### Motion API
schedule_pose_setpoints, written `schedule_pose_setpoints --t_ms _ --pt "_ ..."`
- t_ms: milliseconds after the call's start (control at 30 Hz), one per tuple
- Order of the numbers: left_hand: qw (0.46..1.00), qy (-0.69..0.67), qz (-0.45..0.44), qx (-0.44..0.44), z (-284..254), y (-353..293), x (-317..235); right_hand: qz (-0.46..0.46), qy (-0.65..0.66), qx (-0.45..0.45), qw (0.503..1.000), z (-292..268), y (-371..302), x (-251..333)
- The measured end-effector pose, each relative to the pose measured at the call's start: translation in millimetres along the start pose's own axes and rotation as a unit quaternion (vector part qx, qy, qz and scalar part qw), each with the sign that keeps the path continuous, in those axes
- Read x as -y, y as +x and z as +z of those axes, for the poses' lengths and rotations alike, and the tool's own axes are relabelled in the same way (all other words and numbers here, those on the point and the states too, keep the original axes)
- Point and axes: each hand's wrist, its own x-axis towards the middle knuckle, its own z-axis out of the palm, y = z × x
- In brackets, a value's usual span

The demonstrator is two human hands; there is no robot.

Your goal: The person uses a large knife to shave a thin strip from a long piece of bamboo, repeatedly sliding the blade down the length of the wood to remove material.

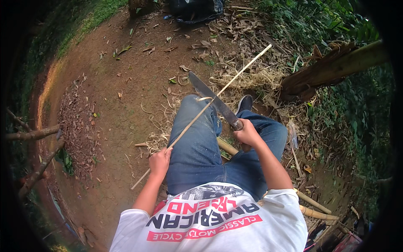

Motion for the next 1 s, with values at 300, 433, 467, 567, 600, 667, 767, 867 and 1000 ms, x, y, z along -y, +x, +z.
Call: schedule_pose_setpoints --t_ms 300,433,467,567,600,667,767,867,1000 --pt "1.000 -0.010 0.010 -0.001 -1 6 -3 -0.034 -0.046 -0.135 0.989 -1 27 -19" --pt "1.000 -0.001 -0.006 0.010 5 1 4 0.024 -0.007 -0.064 0.998 28 9 -17" --pt "1.000 0.005 -0.009 0.015 4 0 4 -0.001 -0.004 -0.045 0.999 20 10 -15" --pt "1.000 0.001 0.004 -0.001 5 1 2 0.003 0.065 -0.026 0.998 -8 18 -3" --pt "1.000 -0.002 0.007 -0.003 5 -1 3 0.007 0.086 -0.057 0.995 -7 26 -9" --pt "1.000 -0.013 0.018 -0.019 5 4 -1 0.012 0.126 -0.115 0.985 6 29 -15" --pt "1.000 0.014 -0.006 -0.001 -3 3 -1 -0.144 -0.102 -0.084 0.981 34 18 -43" --pt "1.000 0.007 0.004 0.000 2 1 5 -0.042 -0.025 -0.010 0.999 18 8 -26" --pt "1.000 0.000 0.012 -0.005 8 0 1 0.033 0.104 -0.059 0.992 -3 20 -13"
